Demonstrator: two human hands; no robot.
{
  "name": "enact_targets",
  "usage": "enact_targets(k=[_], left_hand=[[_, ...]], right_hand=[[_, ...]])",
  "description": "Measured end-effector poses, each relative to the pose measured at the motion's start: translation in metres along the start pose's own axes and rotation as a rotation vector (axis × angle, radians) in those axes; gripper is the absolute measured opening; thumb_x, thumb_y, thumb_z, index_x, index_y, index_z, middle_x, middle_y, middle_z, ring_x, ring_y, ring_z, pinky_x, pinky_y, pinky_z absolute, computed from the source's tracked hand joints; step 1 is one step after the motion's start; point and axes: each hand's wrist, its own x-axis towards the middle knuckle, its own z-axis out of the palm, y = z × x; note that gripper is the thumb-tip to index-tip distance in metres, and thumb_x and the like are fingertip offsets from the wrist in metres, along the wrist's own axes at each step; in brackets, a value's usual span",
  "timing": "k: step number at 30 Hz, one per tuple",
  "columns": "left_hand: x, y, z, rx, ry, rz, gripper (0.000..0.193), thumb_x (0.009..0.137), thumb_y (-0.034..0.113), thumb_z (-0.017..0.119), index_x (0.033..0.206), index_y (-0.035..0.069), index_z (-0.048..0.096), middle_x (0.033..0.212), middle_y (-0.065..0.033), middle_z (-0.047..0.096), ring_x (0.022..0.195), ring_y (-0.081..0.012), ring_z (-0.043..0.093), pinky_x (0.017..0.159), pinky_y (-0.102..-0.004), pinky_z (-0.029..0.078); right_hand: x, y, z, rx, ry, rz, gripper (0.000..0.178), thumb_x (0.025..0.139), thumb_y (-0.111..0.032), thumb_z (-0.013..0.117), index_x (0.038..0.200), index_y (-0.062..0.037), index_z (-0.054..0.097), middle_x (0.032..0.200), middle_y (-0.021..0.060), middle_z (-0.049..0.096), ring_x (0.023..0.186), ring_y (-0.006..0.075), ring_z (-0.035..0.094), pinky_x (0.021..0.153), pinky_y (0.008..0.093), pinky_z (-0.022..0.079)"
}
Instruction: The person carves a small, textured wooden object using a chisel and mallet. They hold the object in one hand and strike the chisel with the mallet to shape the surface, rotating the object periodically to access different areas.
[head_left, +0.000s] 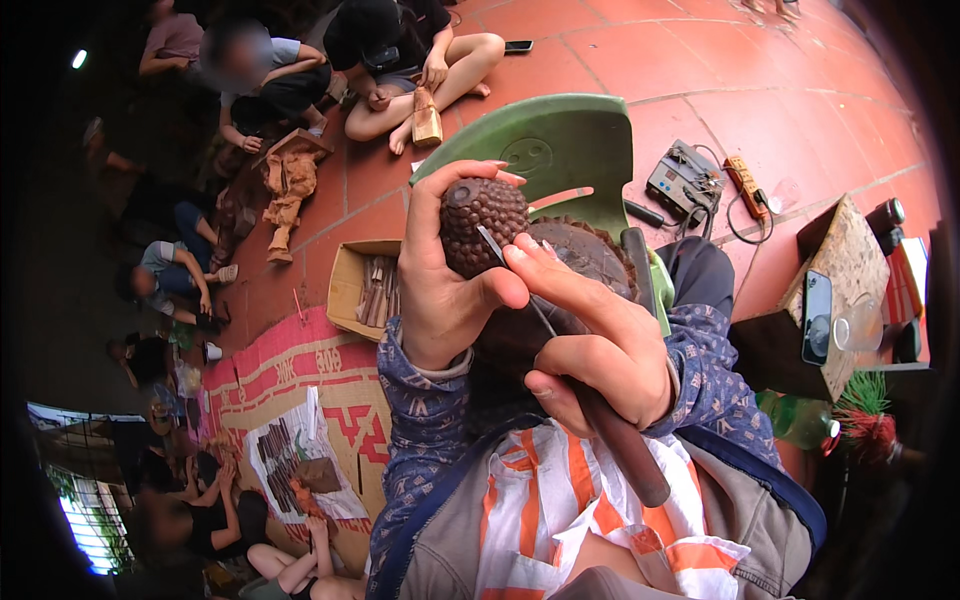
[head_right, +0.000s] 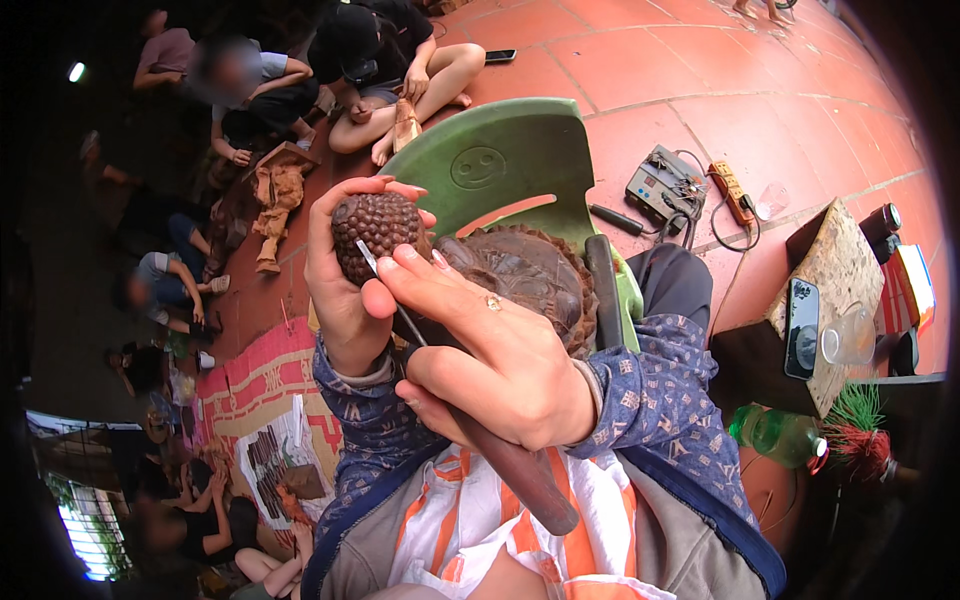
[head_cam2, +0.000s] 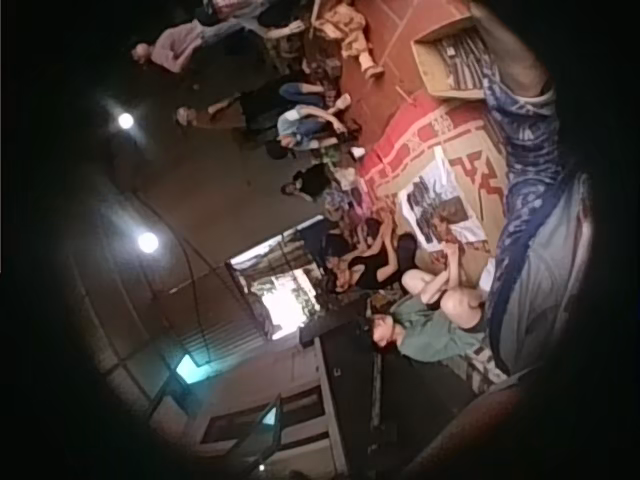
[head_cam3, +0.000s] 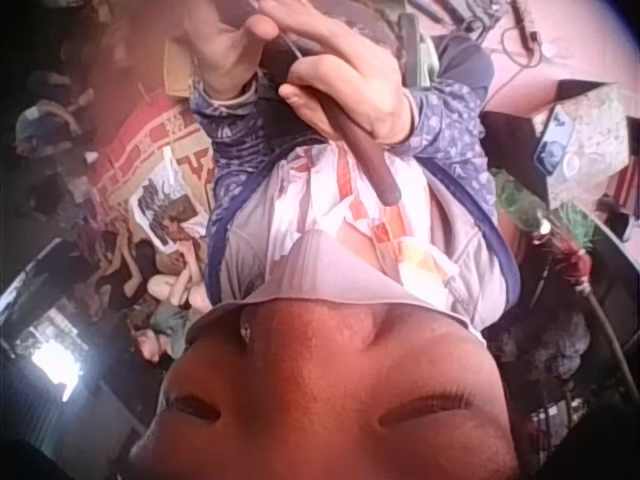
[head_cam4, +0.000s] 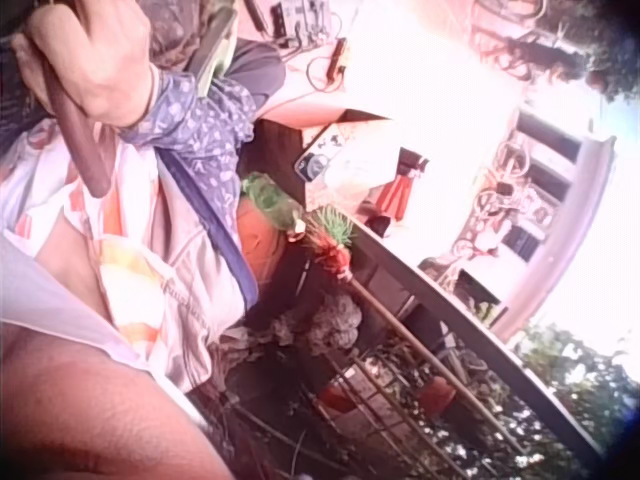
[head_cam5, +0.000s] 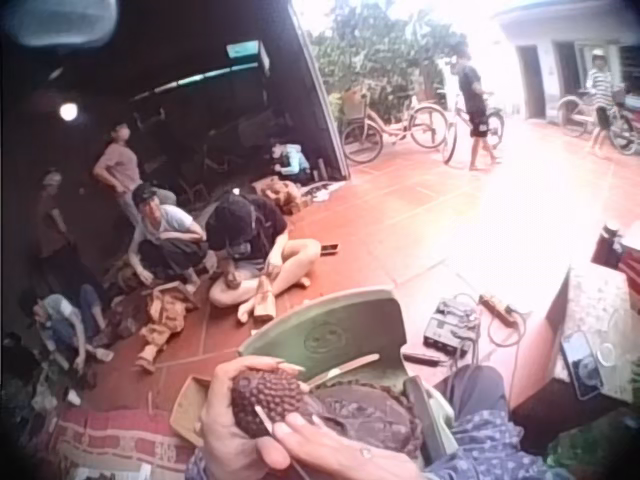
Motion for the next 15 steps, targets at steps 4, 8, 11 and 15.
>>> enact_targets(k=[4,8,11,15], left_hand=[[-0.0006,-0.0014,0.0005,0.017,0.006,0.008,0.1,0.059,0.066,0.073,0.127,-0.001,0.041,0.116,-0.017,0.058,0.097,-0.0229,0.063,0.085,-0.0337,0.053],[-0.0016,0.0004,0.002,0.031,0.027,-0.006,0.1,0.059,0.066,0.072,0.126,0.0,0.041,0.115,-0.0171,0.058,0.097,-0.0228,0.063,0.084,-0.0338,0.053],[-0.002,0.0006,0.0027,0.007,0.032,-0.003,0.096,0.059,0.065,0.073,0.125,0.001,0.044,0.113,-0.0117,0.058,0.096,-0.0164,0.06,0.084,-0.0293,0.05],[-0.0001,-0.001,0.0036,0.015,0.032,0.019,0.094,0.058,0.063,0.075,0.124,0.001,0.046,0.111,-0.0087,0.059,0.095,-0.0134,0.059,0.085,-0.0269,0.048]], right_hand=[[0.0022,-0.0035,-0.0002,-0.064,-0.008,0.006,0.017,0.08,-0.005,0.067,0.083,0.0021,0.052,0.121,0.0426,0.049,0.116,0.0545,0.052,0.098,0.055,0.043],[0.0064,-0.007,-0.0027,-0.12,-0.037,0.013,0.018,0.077,-0.003,0.069,0.081,0.0022,0.052,0.119,0.0419,0.051,0.114,0.0531,0.054,0.098,0.0544,0.045],[0.0065,-0.0063,-0.0042,-0.067,-0.058,0.02,0.017,0.083,-0.006,0.067,0.084,0.0025,0.052,0.123,0.0417,0.048,0.118,0.0531,0.051,0.098,0.0552,0.044],[0.0008,-0.003,-0.009,0.039,0.037,0.065,0.02,0.078,-0.007,0.074,0.08,0.0015,0.056,0.126,0.0397,0.046,0.095,0.0444,0.066,0.077,0.0405,0.057]])
